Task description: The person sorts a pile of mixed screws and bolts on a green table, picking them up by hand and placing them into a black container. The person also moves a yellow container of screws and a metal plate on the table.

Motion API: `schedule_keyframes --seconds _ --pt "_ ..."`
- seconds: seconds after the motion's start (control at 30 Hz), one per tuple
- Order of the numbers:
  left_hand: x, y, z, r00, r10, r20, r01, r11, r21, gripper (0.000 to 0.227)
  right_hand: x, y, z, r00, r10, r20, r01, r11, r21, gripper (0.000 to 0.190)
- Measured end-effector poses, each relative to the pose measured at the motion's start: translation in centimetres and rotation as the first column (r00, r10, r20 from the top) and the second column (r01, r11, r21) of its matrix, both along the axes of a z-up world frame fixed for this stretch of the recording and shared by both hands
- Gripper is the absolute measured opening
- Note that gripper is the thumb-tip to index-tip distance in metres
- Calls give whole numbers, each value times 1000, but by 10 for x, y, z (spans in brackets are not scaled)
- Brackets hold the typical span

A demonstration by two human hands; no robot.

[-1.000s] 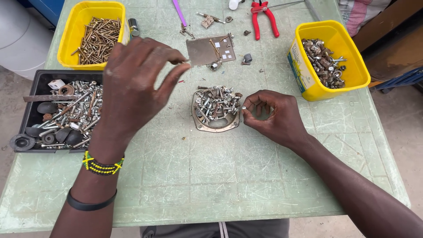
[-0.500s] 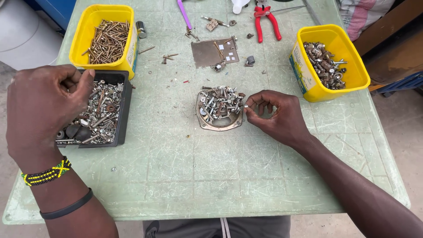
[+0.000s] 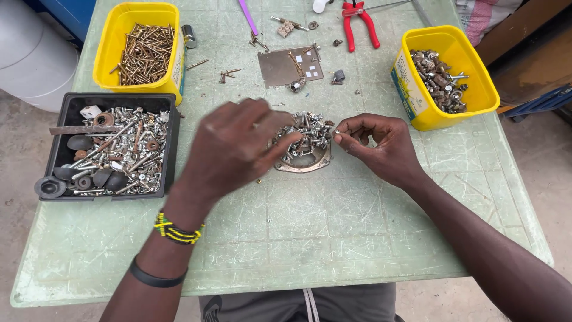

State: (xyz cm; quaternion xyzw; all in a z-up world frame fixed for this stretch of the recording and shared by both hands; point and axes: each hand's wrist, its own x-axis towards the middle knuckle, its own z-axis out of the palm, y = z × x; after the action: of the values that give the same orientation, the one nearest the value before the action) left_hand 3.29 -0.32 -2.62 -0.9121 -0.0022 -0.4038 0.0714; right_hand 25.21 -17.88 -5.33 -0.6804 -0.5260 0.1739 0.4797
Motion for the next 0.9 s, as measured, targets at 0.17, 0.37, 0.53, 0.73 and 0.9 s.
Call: schedule_keyframes --seconds 0.17,0.37,0.53,0.73,0.9 --pt "30 -40 -11 989 -141 33 142 990 -15 19 -4 -5 7 996 93 12 -93 995 18 10" --pt "29 -45 -12 983 -163 83 167 985 -36 12 3 -6 3 950 236 -203 -231 972 49 19" --pt "26 -44 -10 972 -207 109 217 972 -91 12 5 -6 2 936 276 -220 -270 961 55 19" --pt "20 -29 -8 982 -175 66 180 981 -71 19 -1 -4 9 928 283 -242 -270 959 87 24" --pt "-9 13 1 962 251 103 -261 960 98 19 -2 -4 11 993 97 -67 -91 992 89 18"
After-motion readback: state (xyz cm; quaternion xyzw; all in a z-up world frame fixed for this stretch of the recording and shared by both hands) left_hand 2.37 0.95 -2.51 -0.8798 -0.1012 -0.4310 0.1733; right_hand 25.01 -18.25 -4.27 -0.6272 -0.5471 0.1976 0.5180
